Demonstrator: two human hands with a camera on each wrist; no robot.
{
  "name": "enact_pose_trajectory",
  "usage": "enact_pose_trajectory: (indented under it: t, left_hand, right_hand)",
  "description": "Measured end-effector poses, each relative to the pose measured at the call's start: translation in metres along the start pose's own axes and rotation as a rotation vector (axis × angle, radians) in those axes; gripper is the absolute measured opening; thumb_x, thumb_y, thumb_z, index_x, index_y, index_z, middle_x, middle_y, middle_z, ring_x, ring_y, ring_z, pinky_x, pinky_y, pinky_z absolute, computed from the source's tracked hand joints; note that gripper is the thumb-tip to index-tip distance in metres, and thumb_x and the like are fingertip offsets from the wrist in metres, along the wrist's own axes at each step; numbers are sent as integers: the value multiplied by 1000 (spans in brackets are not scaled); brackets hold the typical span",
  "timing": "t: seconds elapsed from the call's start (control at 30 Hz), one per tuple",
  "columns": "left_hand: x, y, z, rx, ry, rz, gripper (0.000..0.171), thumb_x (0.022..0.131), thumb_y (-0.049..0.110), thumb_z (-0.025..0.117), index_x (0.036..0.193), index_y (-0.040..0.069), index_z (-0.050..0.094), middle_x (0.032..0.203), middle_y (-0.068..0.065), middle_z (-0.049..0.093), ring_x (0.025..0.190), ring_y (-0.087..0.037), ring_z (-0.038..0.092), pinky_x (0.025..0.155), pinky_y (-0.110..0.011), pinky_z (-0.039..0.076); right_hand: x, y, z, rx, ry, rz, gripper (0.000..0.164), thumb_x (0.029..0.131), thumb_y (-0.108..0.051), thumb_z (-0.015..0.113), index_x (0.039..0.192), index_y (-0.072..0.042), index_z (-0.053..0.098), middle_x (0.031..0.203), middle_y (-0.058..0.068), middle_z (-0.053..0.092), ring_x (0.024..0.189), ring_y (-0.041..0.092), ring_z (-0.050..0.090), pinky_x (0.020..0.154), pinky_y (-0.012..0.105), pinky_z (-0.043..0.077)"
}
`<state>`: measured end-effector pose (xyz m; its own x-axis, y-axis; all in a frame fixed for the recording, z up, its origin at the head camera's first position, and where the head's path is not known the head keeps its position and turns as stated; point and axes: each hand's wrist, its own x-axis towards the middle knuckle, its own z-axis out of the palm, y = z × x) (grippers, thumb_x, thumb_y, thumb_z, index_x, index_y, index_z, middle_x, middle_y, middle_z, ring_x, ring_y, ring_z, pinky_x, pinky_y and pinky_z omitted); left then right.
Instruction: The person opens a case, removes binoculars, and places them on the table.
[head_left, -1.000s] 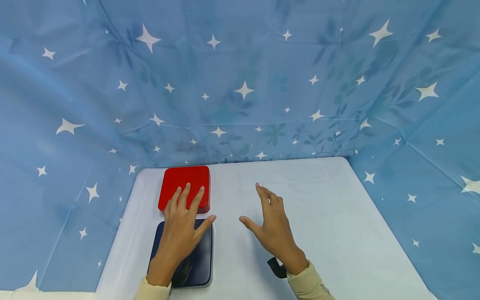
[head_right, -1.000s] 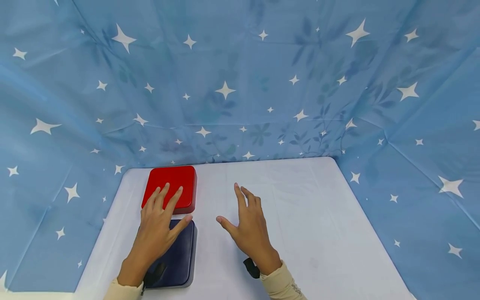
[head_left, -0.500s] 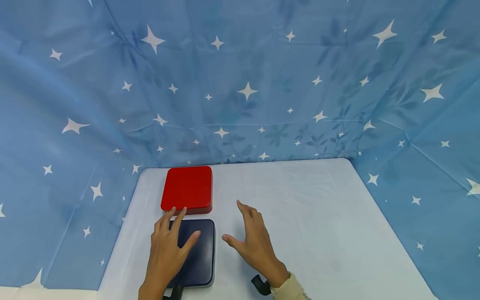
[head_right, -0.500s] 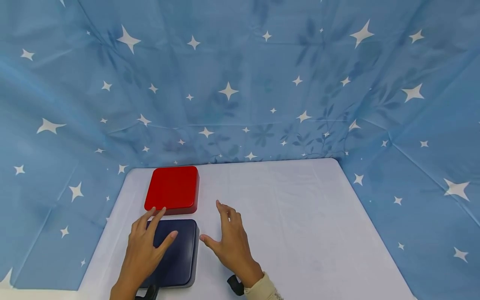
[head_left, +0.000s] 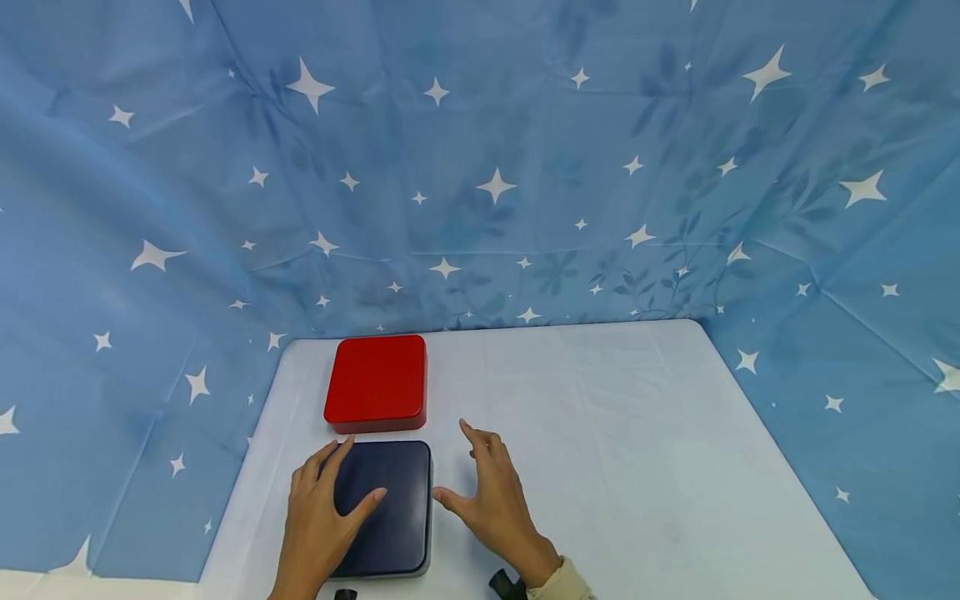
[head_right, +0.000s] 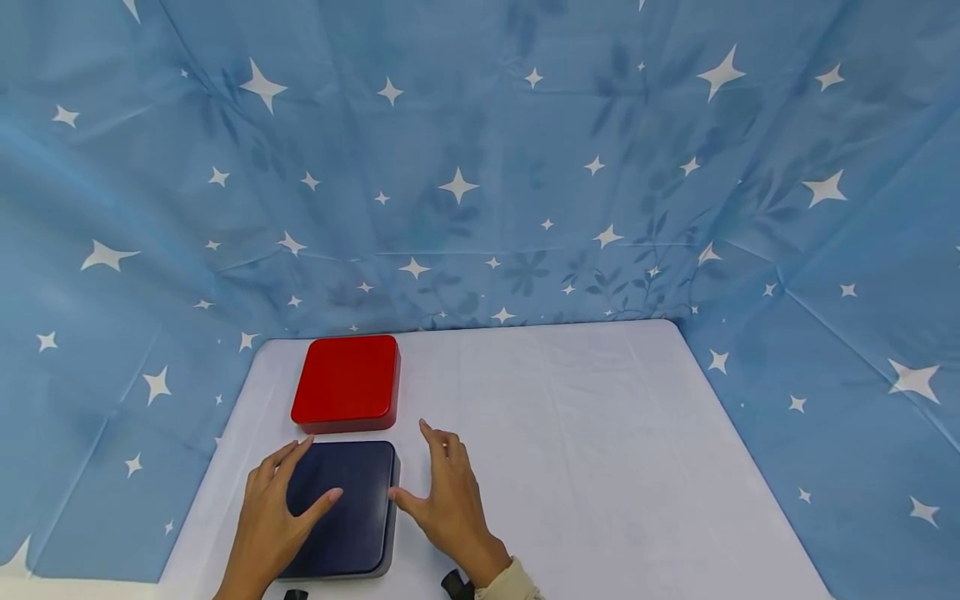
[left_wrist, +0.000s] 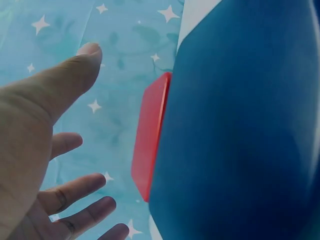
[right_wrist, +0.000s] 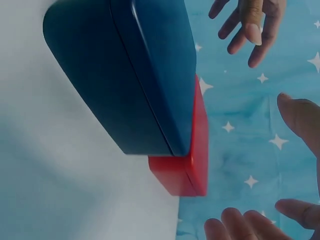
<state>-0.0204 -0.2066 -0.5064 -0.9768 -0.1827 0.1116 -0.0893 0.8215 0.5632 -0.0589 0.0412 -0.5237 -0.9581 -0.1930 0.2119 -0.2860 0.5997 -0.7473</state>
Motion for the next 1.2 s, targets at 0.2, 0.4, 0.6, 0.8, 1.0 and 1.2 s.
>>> enact_pose_trajectory:
  t: [0.2, 0.4, 0.6, 0.8, 1.0, 1.2]
  left_hand:
    - [-6, -16, 2, -37, -19, -53, 96, 83, 53, 89, 160, 15, 48, 157, -23, 45, 133, -43, 42, 109, -71, 44]
    - [-8, -29, 1, -54, -94, -122, 103, 79, 60, 88, 162, 16, 45, 158, -23, 44, 135, -44, 40, 112, -70, 42]
    - [-9, -38, 0, -51, -147, -171, 106, 77, 57, 91, 162, 14, 44, 159, -23, 43, 138, -46, 38, 116, -71, 39]
    - [-9, -49, 1, -50, -168, -201, 104, 78, 46, 94, 162, 12, 43, 160, -25, 40, 138, -49, 38, 116, -73, 38]
    - [-9, -58, 6, -40, -185, -229, 103, 77, 37, 96, 162, 10, 44, 159, -28, 39, 141, -53, 39, 117, -73, 35]
    - [-10, -63, 9, -45, -169, -219, 101, 76, 37, 97, 160, 11, 46, 155, -29, 45, 140, -52, 45, 114, -72, 41]
  right_hand:
    - [-3, 0, 11, 73, -34, 48, 104, 77, -33, 98, 164, -25, 41, 137, 3, 56, 112, 22, 62, 84, 28, 55]
    - [-6, 2, 21, 131, -87, 80, 102, 77, -32, 97, 163, -24, 42, 137, 1, 54, 108, 19, 59, 80, 23, 53]
    - [-9, 5, 31, 194, -128, 86, 101, 77, -32, 97, 162, -24, 42, 135, 3, 54, 106, 22, 59, 77, 22, 52]
    - [-10, 8, 42, 209, -166, 98, 100, 78, -34, 97, 161, -22, 43, 131, 10, 56, 104, 22, 61, 75, 21, 49]
    - [-12, 8, 51, 207, -191, 109, 100, 76, -31, 98, 159, -16, 45, 130, 9, 56, 101, 17, 61, 71, 19, 47]
    - [-16, 6, 57, 225, -192, 86, 98, 75, -26, 99, 157, -11, 47, 127, 8, 56, 94, 15, 60, 68, 17, 47]
